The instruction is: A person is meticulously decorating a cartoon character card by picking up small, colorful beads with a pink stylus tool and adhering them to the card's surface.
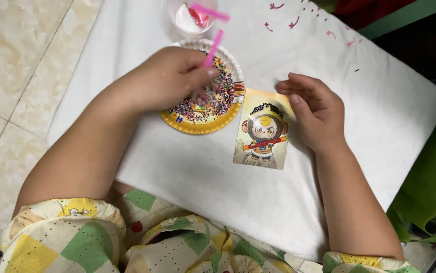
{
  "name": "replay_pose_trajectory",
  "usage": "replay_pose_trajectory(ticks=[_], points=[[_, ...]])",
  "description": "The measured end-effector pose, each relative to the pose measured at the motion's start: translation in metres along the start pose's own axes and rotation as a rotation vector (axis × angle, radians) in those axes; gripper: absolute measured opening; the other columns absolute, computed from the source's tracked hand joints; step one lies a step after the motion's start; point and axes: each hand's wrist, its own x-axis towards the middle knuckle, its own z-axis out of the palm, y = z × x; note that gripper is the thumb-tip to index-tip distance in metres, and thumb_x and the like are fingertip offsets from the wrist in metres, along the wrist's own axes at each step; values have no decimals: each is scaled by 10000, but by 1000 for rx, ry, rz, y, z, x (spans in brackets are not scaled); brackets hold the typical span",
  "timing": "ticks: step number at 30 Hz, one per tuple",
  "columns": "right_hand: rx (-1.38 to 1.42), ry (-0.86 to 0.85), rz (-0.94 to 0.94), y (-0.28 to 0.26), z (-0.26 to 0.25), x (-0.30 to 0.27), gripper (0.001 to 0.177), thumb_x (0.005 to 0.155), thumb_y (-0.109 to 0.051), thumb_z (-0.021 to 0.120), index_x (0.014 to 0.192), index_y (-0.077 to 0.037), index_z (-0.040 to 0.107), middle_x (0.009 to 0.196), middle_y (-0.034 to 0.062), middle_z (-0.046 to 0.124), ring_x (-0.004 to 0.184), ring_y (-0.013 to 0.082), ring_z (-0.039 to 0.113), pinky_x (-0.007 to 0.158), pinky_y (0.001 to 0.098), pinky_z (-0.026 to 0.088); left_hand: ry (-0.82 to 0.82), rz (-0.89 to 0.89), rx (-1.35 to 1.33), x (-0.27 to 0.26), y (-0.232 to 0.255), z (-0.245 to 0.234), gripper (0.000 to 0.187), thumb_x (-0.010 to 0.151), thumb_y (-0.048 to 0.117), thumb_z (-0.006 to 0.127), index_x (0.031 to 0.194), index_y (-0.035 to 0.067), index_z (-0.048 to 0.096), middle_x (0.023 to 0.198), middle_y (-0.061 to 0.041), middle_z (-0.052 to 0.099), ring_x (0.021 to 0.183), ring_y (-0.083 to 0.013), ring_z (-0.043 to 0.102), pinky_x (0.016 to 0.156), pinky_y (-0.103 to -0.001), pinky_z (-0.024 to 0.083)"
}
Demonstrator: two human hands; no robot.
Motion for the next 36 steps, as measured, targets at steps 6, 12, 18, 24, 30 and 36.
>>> replay_pose_trajectory(ticks=[6, 12, 18, 24, 30, 36], points=[[-4, -13, -29, 2, 0, 0, 268, 968, -88, 496, 1221, -1, 511, 1090, 171, 622, 1075, 262, 621, 968, 360, 528, 269, -135, -246, -13, 5, -16, 239, 986, 268, 493, 817, 138, 602, 645, 1, 605, 547, -58, 553, 320, -224, 369], [-37, -13, -35, 2, 0, 0, 271, 973, -97, 496, 1220, 14, 511, 1103, 178, 621, 1074, 272, 627, 957, 359, 536, 154, -115, -102, -4, -4, -10, 262, 976, 250, 492, 764, 112, 561, 673, -17, 627, 585, -109, 562, 474, -291, 447], [-7, -18, -34, 3, 0, -1, 269, 973, -75, 490, 1223, 21, 504, 1118, 182, 615, 1079, 284, 627, 964, 367, 535, 185, -109, -239, -9, -6, -15, 261, 995, 243, 502, 773, 126, 574, 618, -12, 572, 517, -69, 508, 372, -218, 367], [-22, -23, -51, 3, 0, -1, 274, 977, -75, 489, 1227, 37, 495, 1121, 202, 611, 1078, 296, 626, 968, 373, 533, 347, 103, -192, -12, -19, -18, 256, 1012, 213, 631, 771, 130, 602, 651, 78, 518, 628, -3, 459, 551, -195, 354], [-28, -25, -64, 5, 0, -2, 259, 988, -74, 494, 1226, 28, 495, 1119, 193, 611, 1080, 294, 628, 968, 373, 534, 282, -19, -194, -18, -8, -22, 214, 1005, 140, 486, 803, 120, 553, 622, 18, 528, 536, -41, 489, 473, -194, 428], [-23, -24, -57, 5, 0, -2, 265, 984, -75, 494, 1224, 37, 497, 1122, 193, 607, 1083, 294, 626, 973, 372, 532, 159, -130, -93, -22, 5, -28, 88, 888, 101, 555, 832, 104, 622, 721, -6, 660, 634, -73, 625, 563, -222, 487]])
